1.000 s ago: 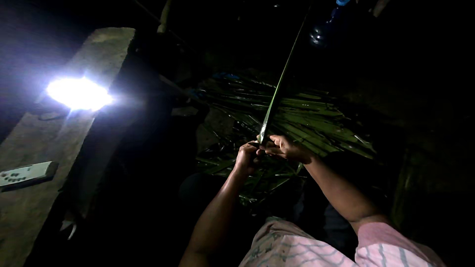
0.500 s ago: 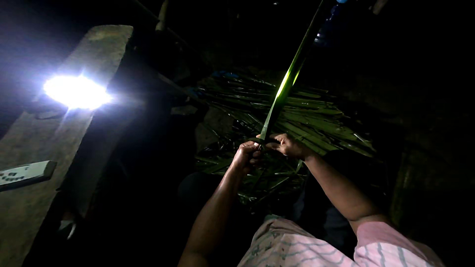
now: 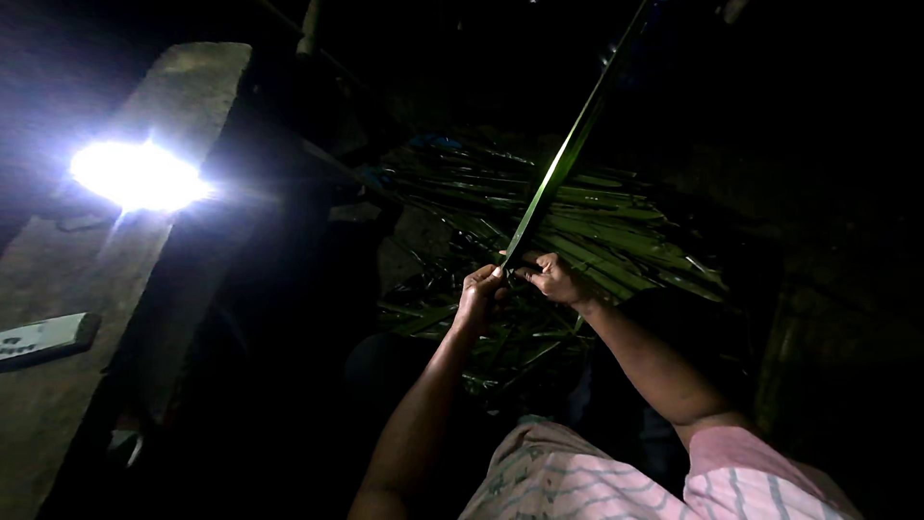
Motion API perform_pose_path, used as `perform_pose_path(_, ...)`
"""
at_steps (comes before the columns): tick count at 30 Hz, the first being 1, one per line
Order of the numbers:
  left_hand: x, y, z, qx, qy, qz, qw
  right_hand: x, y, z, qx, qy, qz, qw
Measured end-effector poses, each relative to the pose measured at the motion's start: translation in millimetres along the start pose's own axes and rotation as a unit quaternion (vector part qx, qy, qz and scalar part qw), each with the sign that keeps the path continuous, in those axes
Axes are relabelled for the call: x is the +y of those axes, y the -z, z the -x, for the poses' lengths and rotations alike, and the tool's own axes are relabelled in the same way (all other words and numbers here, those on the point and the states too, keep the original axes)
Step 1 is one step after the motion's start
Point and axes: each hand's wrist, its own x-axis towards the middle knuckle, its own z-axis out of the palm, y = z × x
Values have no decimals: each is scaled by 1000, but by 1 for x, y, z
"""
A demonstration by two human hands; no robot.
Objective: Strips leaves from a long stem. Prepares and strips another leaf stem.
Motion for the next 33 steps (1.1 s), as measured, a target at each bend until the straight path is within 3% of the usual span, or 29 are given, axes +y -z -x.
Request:
perform_pose_path(3, -3, 2, 1, -19, 9, 4, 1000, -11, 13, 4, -76, -137, -117, 981)
perform_pose_path(6, -4, 3, 4, -60, 33, 24, 997, -8, 29, 7, -171, -146, -201, 954)
perform_pose_path(17, -2, 2, -4, -28, 24, -49, 998, -16, 12, 3, -34, -195, -164, 967)
perform_pose_path(21, 0, 3, -4, -20, 45, -34, 998, -12, 14, 2, -64, -199, -176, 962)
perform_pose_path(24, -5, 4, -3, -15, 6, -40, 999, -11, 17, 5, -124, -213, -205, 947)
perform_pose_path(28, -11, 5, -4, -1, -45, -63, 997, -17, 11, 2, -88, -215, -200, 952)
perform_pose_path(33, -5, 2, -4, -8, 11, -45, 999, -12, 11, 2, -48, -156, -106, 981)
